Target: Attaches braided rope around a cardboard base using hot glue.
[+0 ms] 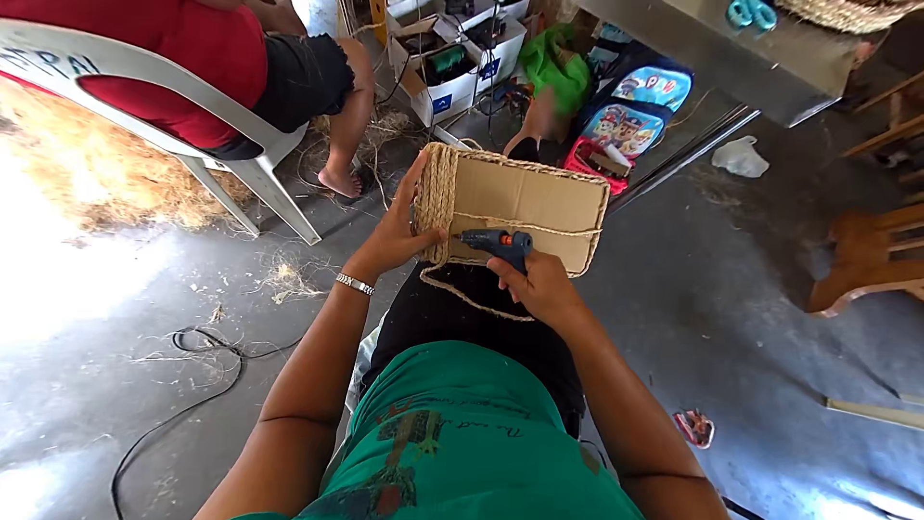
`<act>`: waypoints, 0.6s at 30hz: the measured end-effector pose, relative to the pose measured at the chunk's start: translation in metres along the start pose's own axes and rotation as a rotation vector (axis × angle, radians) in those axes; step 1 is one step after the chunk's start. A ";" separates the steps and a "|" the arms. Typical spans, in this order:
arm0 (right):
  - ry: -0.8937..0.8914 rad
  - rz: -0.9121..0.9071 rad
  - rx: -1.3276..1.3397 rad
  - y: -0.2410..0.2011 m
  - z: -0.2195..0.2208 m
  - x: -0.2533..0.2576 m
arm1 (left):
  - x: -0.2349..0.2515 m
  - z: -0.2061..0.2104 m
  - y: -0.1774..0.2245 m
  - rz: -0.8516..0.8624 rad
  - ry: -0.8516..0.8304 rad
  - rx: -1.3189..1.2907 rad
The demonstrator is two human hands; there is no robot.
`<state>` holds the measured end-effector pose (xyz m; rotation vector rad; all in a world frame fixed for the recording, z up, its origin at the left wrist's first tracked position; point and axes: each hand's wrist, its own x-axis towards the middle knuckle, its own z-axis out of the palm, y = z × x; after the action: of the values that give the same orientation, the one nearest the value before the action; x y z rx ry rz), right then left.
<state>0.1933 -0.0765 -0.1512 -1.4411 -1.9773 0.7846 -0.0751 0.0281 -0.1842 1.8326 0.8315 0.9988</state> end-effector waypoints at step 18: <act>0.111 -0.032 -0.035 -0.011 -0.030 0.056 | -0.003 0.001 0.000 0.041 0.009 0.026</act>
<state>0.1935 -0.0212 -0.1173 -1.4374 -1.9336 0.6448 -0.0760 0.0253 -0.1857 1.8749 0.8189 1.0275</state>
